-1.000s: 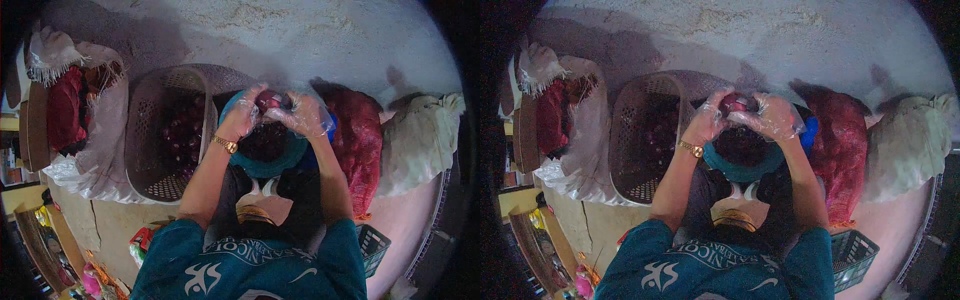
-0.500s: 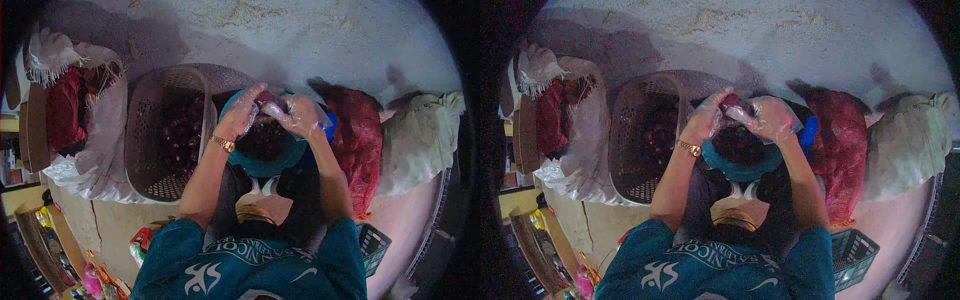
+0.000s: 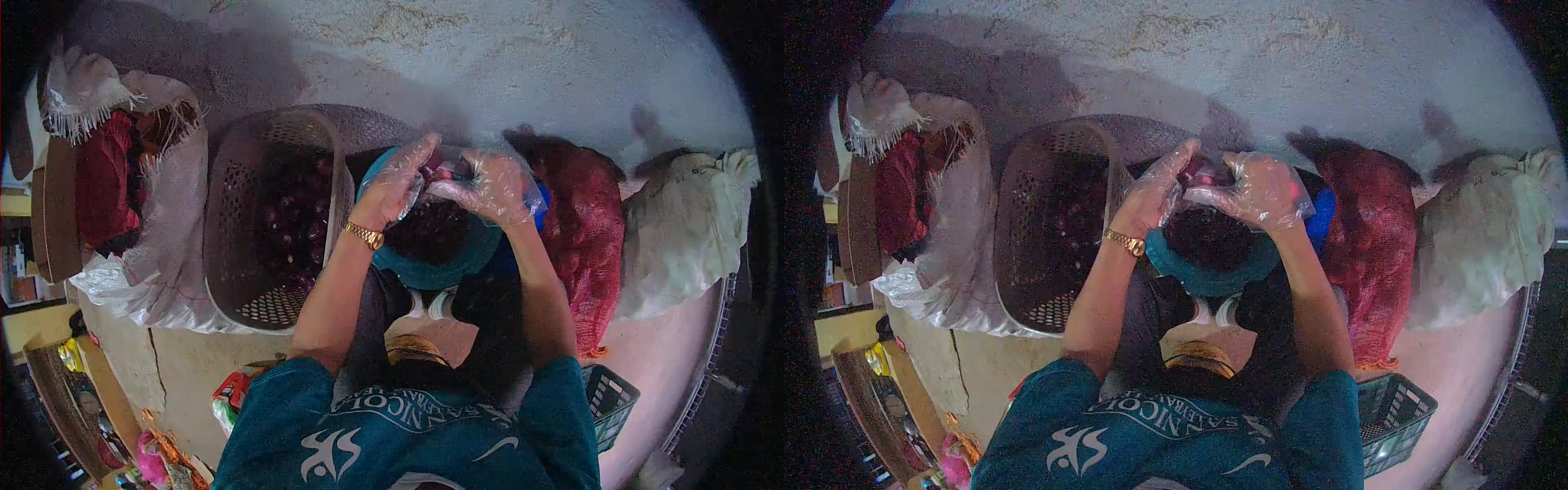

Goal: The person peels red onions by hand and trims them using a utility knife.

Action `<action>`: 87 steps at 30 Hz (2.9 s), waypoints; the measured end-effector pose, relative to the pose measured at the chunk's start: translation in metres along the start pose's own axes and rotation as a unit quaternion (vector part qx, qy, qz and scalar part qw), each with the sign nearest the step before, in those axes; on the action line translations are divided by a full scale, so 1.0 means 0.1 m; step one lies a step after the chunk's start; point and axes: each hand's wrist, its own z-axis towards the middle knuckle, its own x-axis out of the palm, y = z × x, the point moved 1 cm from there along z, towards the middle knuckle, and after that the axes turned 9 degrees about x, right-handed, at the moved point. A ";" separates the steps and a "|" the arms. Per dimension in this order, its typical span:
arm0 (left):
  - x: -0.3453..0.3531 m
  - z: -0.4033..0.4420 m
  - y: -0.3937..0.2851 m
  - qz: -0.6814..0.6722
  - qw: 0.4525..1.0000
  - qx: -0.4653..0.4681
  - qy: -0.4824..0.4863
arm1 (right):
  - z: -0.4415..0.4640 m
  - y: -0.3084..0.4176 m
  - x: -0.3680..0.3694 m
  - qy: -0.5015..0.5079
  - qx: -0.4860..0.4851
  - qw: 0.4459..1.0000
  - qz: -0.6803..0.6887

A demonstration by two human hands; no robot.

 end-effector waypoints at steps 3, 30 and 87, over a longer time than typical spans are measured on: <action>0.01 -0.02 -0.02 0.044 0.999 -0.009 -0.017 | -0.02 -0.02 0.04 0.008 0.013 1.000 -0.006; 0.01 -0.02 0.00 0.035 0.999 0.031 -0.001 | -0.01 -0.07 0.03 -0.038 -0.010 0.999 0.007; 0.01 -0.03 -0.04 0.105 0.987 0.107 -0.056 | -0.02 0.01 -0.05 -0.058 -0.072 0.996 -0.018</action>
